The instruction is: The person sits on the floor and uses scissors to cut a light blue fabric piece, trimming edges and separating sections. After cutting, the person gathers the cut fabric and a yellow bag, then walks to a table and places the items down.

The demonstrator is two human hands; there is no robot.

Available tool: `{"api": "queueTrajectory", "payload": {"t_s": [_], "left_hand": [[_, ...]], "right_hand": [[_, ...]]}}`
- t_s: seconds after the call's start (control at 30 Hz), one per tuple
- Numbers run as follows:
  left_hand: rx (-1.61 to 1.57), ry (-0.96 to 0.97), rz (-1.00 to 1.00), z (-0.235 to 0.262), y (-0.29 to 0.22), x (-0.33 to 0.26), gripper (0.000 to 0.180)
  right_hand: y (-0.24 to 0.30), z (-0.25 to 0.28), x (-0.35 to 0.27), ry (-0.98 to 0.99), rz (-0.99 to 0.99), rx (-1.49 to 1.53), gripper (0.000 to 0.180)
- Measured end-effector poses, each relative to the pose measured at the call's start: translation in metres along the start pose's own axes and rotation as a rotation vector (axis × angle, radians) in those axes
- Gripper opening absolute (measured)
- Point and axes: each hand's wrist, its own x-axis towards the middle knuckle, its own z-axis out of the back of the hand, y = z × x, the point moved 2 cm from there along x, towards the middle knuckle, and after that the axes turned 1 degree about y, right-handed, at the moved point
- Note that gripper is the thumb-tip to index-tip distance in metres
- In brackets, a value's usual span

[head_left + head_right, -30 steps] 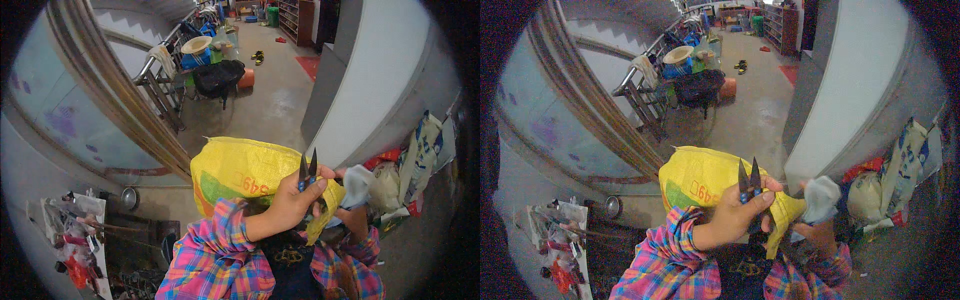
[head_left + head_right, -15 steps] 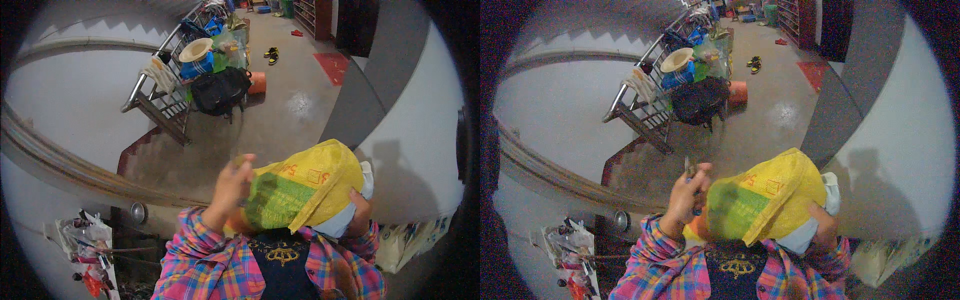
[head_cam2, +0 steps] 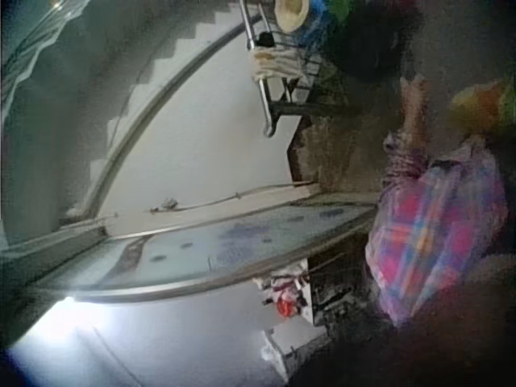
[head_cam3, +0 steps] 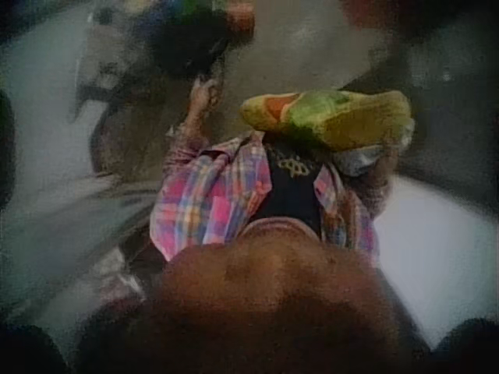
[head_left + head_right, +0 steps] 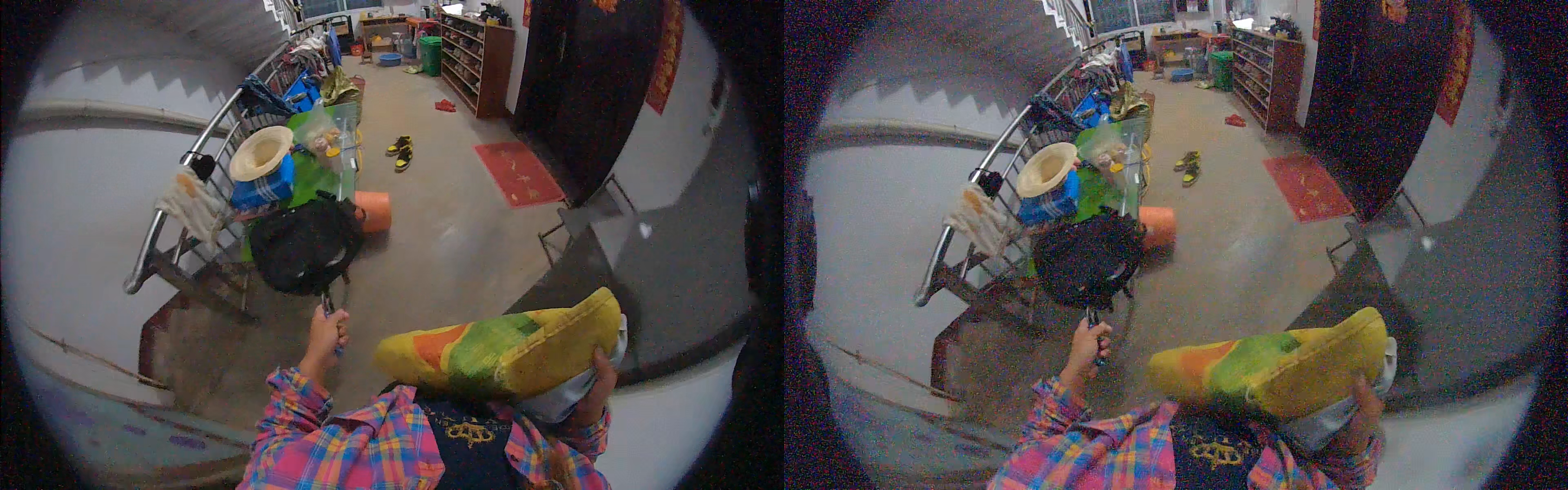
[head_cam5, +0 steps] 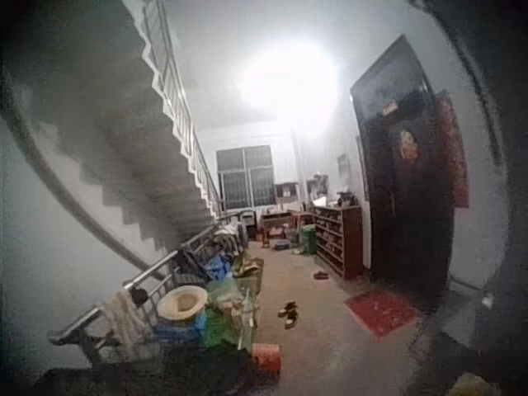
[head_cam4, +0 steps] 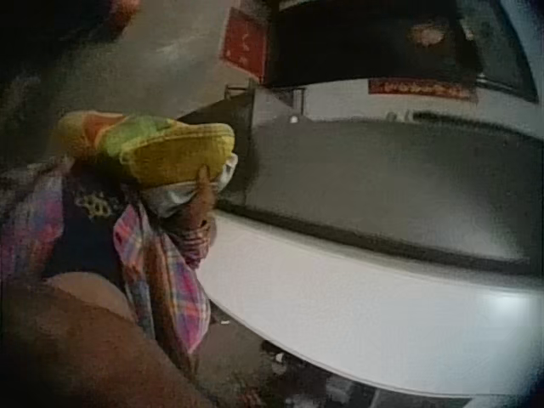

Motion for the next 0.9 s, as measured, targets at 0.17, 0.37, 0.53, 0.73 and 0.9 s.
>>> {"api": "queueTrajectory", "payload": {"t_s": [0.17,0.37,0.53,0.73,0.9], "left_hand": [[0.304,0.103,-0.056,-0.056,-0.025,0.104,0.026],[0.379,0.085,-0.202,-0.092,-0.023,0.207,0.05],[0.456,-0.175,-0.14,-0.087,-0.034,0.278,0.052],[0.58,-0.526,-0.168,-0.071,-0.088,0.348,0.051],[0.566,-0.681,-0.016,-0.037,-0.092,0.407,0.056]], "right_hand": [[0.003,-0.048,0.053,-0.063,0.024,-0.032,0.047],[-0.015,-0.079,0.188,-0.103,0.056,-0.115,0.046],[-0.016,-0.108,0.3,-0.163,0.234,-0.271,0.045],[-0.034,-0.193,0.411,0.101,-0.08,0.039,0.042],[-0.069,-0.22,0.477,0.132,-0.04,-0.24,0.041]]}}
